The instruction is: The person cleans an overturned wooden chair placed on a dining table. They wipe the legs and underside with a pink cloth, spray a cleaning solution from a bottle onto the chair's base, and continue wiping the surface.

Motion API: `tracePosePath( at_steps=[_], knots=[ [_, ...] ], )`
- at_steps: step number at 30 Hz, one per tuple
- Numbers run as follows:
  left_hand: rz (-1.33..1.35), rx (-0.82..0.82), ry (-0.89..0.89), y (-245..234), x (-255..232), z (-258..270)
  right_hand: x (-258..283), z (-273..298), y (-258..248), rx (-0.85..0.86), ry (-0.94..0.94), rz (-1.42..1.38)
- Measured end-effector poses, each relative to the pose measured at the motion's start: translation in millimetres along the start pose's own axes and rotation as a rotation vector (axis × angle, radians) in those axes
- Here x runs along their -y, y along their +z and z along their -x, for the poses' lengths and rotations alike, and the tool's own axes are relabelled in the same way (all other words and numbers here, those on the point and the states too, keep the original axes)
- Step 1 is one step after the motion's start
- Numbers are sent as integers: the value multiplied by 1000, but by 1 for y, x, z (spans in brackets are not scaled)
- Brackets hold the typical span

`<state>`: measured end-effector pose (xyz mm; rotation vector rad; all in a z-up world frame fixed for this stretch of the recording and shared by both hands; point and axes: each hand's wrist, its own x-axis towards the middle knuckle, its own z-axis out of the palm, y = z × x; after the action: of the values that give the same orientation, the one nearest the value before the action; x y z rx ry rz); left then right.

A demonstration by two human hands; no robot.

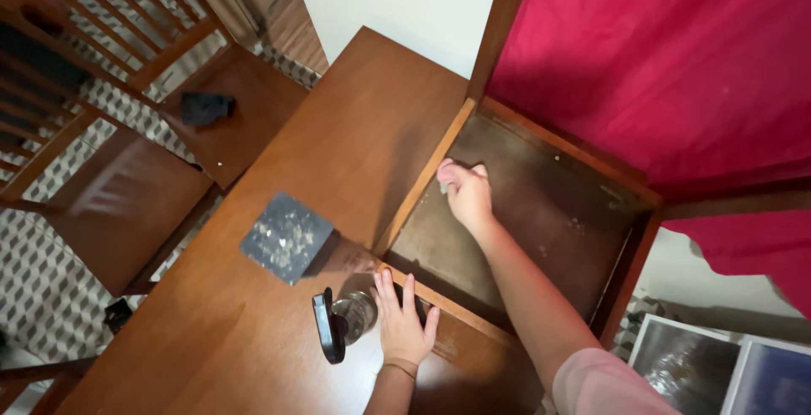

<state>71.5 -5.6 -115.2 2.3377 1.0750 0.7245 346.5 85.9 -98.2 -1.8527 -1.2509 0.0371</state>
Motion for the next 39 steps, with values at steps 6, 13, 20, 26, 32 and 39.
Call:
tracePosePath(
  at_steps=[6, 13, 20, 26, 32, 39],
  knots=[
    [5, -5, 1, -1, 0, 0, 34, 27, -5, 129, -14, -55],
    [-8, 0, -13, -4, -4, 0, 66, 56, -8, 282, -35, -100],
    [-14, 1, -14, -5, -4, 0, 76, 74, -2, 549, 38, -306],
    [-21, -7, -5, -3, -3, 1, 80, 77, 4, 763, 70, -309],
    [-20, -15, -7, -4, -4, 1, 88, 77, -6, 671, -132, -205],
    [-19, -9, -16, -3, -4, 1, 100, 78, -27, 586, -260, -138]
  ],
)
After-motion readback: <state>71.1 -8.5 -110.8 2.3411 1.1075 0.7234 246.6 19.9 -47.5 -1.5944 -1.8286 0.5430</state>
